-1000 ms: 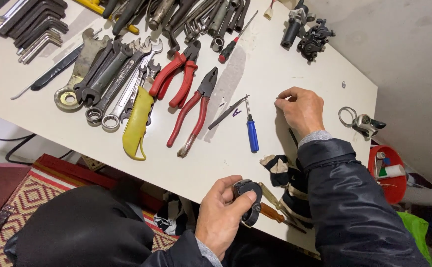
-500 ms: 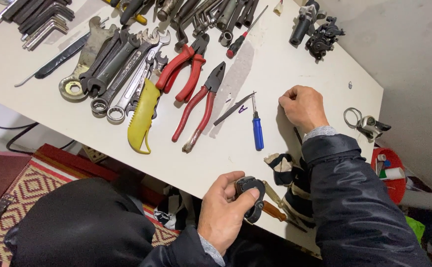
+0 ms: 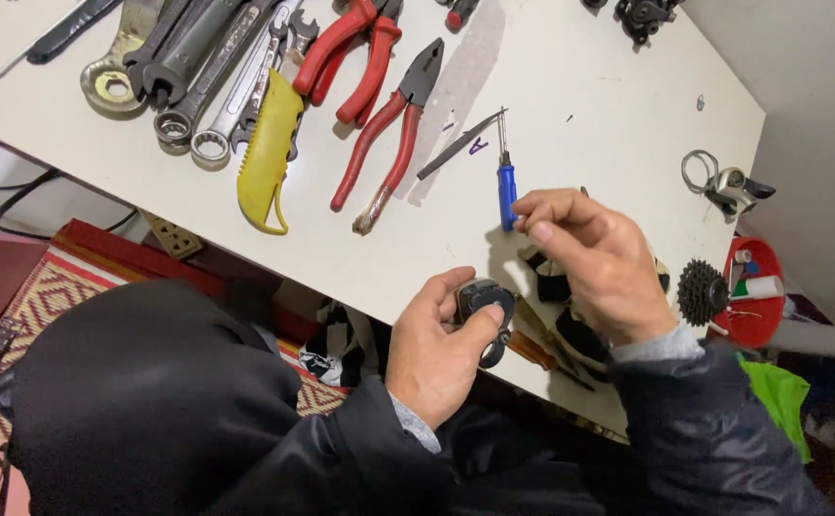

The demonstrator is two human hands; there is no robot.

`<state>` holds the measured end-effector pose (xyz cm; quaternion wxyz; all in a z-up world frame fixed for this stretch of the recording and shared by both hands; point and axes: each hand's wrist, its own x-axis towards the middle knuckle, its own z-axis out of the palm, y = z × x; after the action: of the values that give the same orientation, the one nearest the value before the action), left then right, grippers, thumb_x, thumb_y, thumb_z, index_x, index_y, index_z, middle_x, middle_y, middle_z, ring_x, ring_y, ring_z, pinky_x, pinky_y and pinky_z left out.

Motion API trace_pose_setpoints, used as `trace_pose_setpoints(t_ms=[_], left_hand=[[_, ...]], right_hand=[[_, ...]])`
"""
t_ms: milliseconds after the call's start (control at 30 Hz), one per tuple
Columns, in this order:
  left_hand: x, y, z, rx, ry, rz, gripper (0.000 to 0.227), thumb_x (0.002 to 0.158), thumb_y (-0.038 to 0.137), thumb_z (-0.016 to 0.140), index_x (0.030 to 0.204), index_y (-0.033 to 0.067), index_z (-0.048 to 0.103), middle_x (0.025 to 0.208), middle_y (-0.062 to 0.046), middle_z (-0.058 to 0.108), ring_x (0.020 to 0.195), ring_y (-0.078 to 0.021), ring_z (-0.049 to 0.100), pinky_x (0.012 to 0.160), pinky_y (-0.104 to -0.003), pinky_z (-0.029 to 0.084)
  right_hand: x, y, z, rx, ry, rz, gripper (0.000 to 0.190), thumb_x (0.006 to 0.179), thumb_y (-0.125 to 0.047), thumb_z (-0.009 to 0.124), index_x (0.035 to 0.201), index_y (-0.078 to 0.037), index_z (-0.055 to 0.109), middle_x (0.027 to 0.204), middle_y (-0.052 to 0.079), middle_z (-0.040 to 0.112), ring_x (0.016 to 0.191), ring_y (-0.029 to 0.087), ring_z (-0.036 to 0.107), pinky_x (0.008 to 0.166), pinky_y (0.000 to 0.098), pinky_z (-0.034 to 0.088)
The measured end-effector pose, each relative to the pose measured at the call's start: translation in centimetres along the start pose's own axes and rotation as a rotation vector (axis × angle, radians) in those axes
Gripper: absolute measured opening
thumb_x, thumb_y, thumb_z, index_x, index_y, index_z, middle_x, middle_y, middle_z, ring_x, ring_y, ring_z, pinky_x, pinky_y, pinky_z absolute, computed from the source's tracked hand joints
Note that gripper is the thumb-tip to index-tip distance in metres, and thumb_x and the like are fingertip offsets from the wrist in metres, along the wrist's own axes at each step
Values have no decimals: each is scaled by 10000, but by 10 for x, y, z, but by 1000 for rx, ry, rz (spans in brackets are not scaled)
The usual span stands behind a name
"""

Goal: Checking the internal mechanism and functionality of a bicycle shifter using a screwdriver on a workbench.

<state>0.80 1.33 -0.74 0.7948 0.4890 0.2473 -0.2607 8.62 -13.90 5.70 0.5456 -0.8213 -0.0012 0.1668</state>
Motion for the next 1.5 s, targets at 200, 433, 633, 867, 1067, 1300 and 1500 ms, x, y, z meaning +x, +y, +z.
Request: trace_pose_setpoints(t_ms=[200,433,633,867,1067,1300,1500], left_hand=[[-8,5,-1,73,-10,2,639,760,293,694,1375,132,639,1144,-22,793,969,-103,734,871,-236,580],[-11,-2,-1,253,2,70,633,748,365,686,1353,180,664,1155,6,761,1008,-92,703,917,-247,546],[-9,-7,-1,185,-11,61,608,757,289,699,1346,142,658,1136,-37,791,970,-100,747,883,-230,587],[-5,-13,-8,114,-87,238,631,795,210,728,1354,-49,591,1068,-236,754,956,-242,754,742,-328,650],[-5,-13,-8,126,-86,229,628,800,210,718,1356,-52,587,1084,-237,750,974,-253,751,752,-335,649],[-12,-6,-8,219,-5,277,614,801,259,713,1358,22,608,1076,-206,757,995,-286,761,789,-368,647],[-11,-11,-6,400,82,452,560,811,254,717,1322,42,631,1025,-249,737,984,-395,744,774,-460,635]], right_hand=[[-49,14,29,38,25,-74,85,944,-145,625,969,-70,655,1339,180,631,1228,301,659,1121,428,519],[-66,18,40,18,96,-98,82,952,-140,613,965,-70,654,1346,170,637,1229,275,654,1094,407,515],[-63,28,40,-44,105,-159,64,964,-129,598,957,-81,640,1310,161,647,1276,249,610,1119,386,476],[-61,33,42,41,145,-276,85,956,-27,658,974,56,652,1240,233,633,1218,326,634,1048,441,496],[-60,36,40,-56,136,-323,68,963,-17,652,971,50,657,1217,227,643,1206,331,643,1046,457,493],[-63,25,40,-319,149,-441,52,969,-3,651,956,43,672,1176,229,663,1134,368,682,991,476,512],[-65,20,43,-469,182,-504,39,971,-4,657,943,12,678,1156,208,685,1084,372,706,930,474,540]])
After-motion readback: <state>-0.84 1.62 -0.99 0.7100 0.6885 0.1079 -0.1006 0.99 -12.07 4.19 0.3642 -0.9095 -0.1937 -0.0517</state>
